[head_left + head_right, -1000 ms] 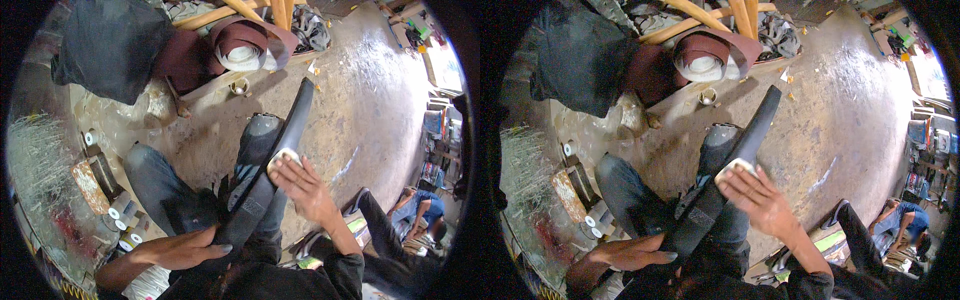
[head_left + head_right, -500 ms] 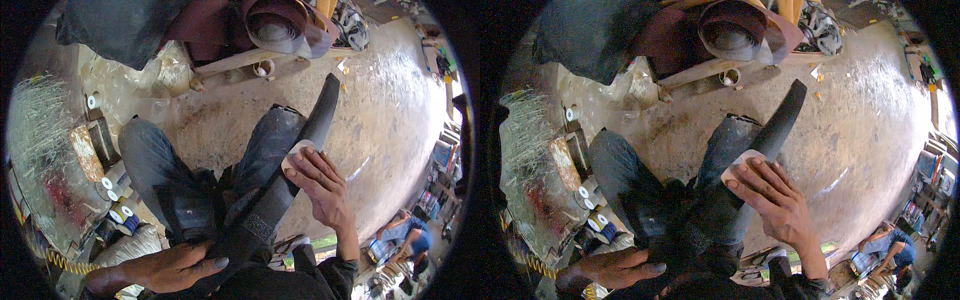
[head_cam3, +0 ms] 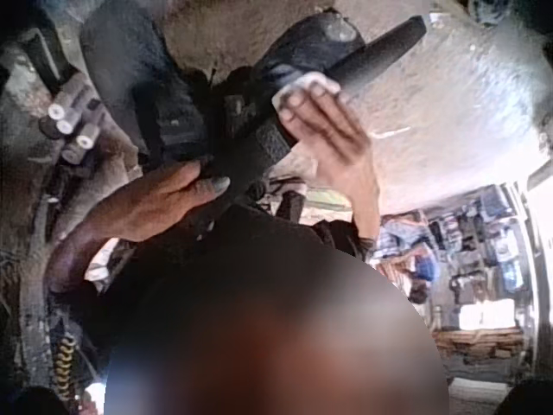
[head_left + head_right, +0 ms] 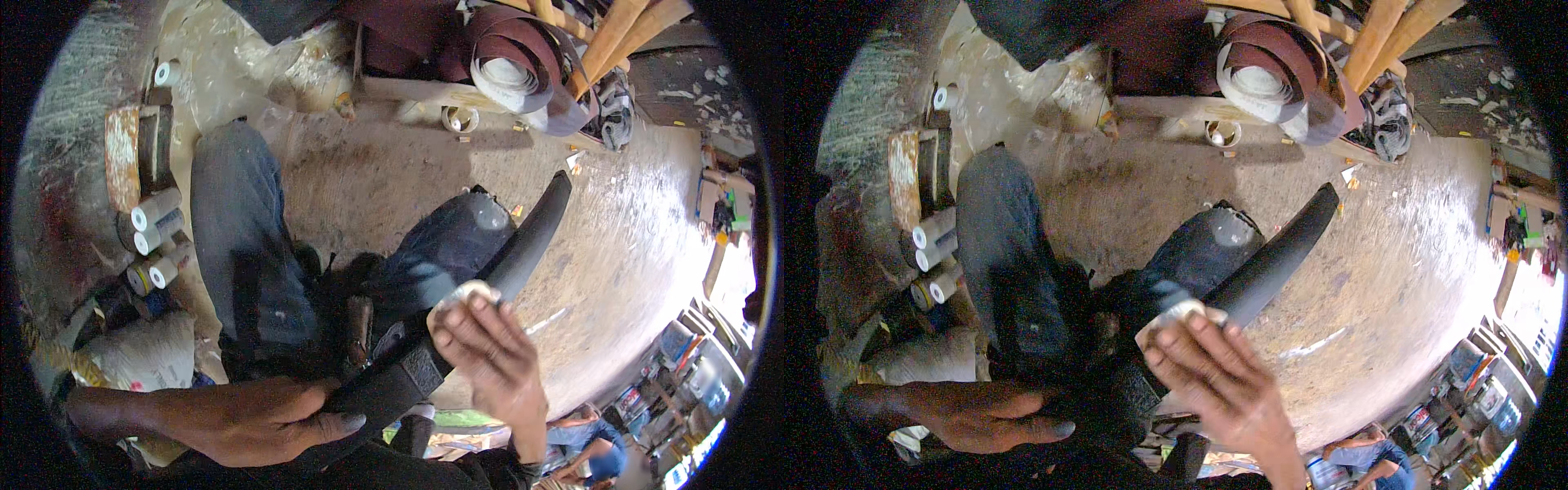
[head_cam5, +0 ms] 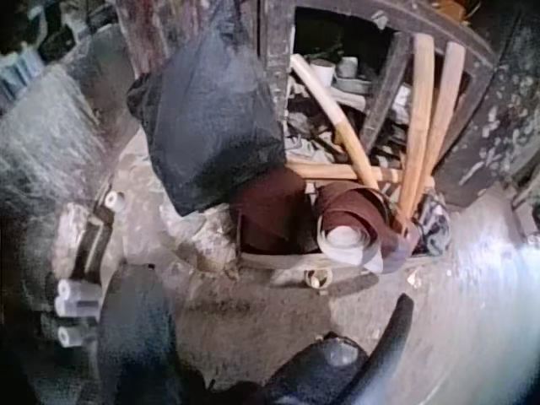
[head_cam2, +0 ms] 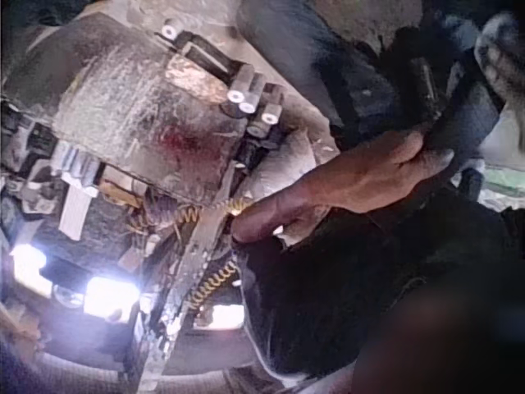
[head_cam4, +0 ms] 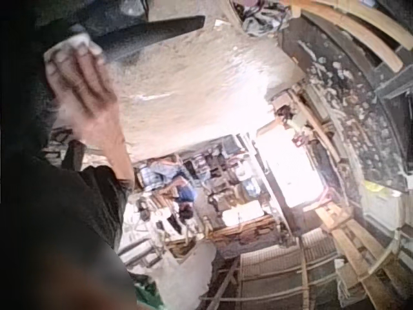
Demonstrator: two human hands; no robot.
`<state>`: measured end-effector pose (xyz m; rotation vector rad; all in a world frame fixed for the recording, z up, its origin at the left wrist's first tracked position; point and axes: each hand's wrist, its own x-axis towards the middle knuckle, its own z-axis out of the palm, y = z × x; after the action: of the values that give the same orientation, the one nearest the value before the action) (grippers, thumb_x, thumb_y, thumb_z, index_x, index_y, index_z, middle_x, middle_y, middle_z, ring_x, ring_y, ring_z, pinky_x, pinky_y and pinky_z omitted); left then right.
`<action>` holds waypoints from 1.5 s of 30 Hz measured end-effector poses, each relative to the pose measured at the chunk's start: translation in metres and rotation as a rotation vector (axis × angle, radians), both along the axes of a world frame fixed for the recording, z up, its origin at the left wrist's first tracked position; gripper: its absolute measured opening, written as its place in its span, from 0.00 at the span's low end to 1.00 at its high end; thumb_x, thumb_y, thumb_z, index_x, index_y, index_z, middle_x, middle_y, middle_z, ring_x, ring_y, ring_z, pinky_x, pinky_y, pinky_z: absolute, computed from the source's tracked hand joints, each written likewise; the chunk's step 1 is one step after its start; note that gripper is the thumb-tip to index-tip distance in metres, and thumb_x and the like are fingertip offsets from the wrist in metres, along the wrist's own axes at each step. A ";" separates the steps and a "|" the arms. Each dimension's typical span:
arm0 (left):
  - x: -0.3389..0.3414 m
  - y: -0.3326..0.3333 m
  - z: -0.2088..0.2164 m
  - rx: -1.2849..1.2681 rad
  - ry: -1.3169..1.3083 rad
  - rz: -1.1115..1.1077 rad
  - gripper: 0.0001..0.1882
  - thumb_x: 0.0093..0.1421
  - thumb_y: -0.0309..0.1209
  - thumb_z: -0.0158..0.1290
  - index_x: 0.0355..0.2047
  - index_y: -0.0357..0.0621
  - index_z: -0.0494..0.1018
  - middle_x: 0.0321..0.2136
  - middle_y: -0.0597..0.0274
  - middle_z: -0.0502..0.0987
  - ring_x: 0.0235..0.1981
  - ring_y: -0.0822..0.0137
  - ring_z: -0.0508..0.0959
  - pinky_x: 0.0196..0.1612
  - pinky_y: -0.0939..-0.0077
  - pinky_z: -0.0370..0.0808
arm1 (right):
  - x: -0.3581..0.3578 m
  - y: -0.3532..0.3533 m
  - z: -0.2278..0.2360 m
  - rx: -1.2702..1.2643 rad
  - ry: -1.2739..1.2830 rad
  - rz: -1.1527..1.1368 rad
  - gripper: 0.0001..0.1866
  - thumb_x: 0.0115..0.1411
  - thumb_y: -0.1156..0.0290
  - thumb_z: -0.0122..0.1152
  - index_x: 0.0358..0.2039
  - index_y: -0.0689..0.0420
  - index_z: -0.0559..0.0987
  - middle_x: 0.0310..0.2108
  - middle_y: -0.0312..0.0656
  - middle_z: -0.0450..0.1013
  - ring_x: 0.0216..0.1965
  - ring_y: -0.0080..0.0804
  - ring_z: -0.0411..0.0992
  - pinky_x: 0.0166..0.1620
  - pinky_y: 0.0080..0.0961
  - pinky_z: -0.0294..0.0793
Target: The person sits on the floor and sands a long, dark, curved wooden object using a sanding block. They repeatedly rub the surface along the length of the object, rotating it to reach different sides.
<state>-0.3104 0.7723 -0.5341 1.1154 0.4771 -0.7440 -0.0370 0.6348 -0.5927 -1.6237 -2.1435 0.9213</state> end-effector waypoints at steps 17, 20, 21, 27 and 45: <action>-0.013 -0.015 -0.012 -0.152 0.193 0.119 0.33 0.73 0.56 0.38 0.43 0.32 0.69 0.24 0.44 0.74 0.30 0.53 0.78 0.38 0.57 0.72 | 0.005 -0.001 -0.008 -0.014 -0.097 -0.073 0.24 0.58 0.78 0.53 0.53 0.44 0.82 0.62 0.41 0.72 0.68 0.42 0.64 0.72 0.52 0.50; -0.012 -0.008 -0.008 -0.065 0.181 0.041 0.33 0.73 0.57 0.38 0.47 0.31 0.68 0.26 0.46 0.75 0.32 0.55 0.78 0.40 0.59 0.73 | 0.007 0.001 -0.013 -0.135 -0.163 -0.245 0.24 0.58 0.77 0.53 0.52 0.43 0.83 0.61 0.40 0.73 0.68 0.41 0.63 0.71 0.49 0.53; -0.011 -0.006 -0.005 -0.004 0.195 -0.024 0.34 0.73 0.57 0.38 0.49 0.31 0.68 0.27 0.47 0.76 0.33 0.55 0.78 0.40 0.60 0.73 | 0.005 -0.001 -0.014 -0.036 -0.054 -0.140 0.24 0.57 0.77 0.53 0.52 0.44 0.83 0.61 0.40 0.73 0.68 0.41 0.64 0.71 0.49 0.54; 0.005 0.007 0.003 -0.246 0.351 0.132 0.24 0.75 0.46 0.40 0.55 0.35 0.67 0.39 0.56 0.79 0.37 0.68 0.79 0.44 0.71 0.77 | 0.008 -0.001 -0.011 -0.012 -0.045 -0.156 0.26 0.55 0.75 0.56 0.55 0.42 0.81 0.63 0.38 0.72 0.68 0.40 0.65 0.71 0.49 0.57; 0.014 0.005 0.004 -0.386 0.580 0.279 0.25 0.75 0.39 0.42 0.66 0.38 0.62 0.57 0.55 0.73 0.58 0.65 0.70 0.66 0.68 0.62 | 0.003 -0.011 -0.010 0.084 -0.242 -0.269 0.23 0.58 0.67 0.62 0.54 0.29 0.80 0.61 0.29 0.73 0.65 0.30 0.68 0.74 0.45 0.49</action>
<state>-0.2963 0.7772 -0.5300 0.4466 0.9136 -0.8633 -0.0343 0.6237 -0.6023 -2.0045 -2.0081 0.5714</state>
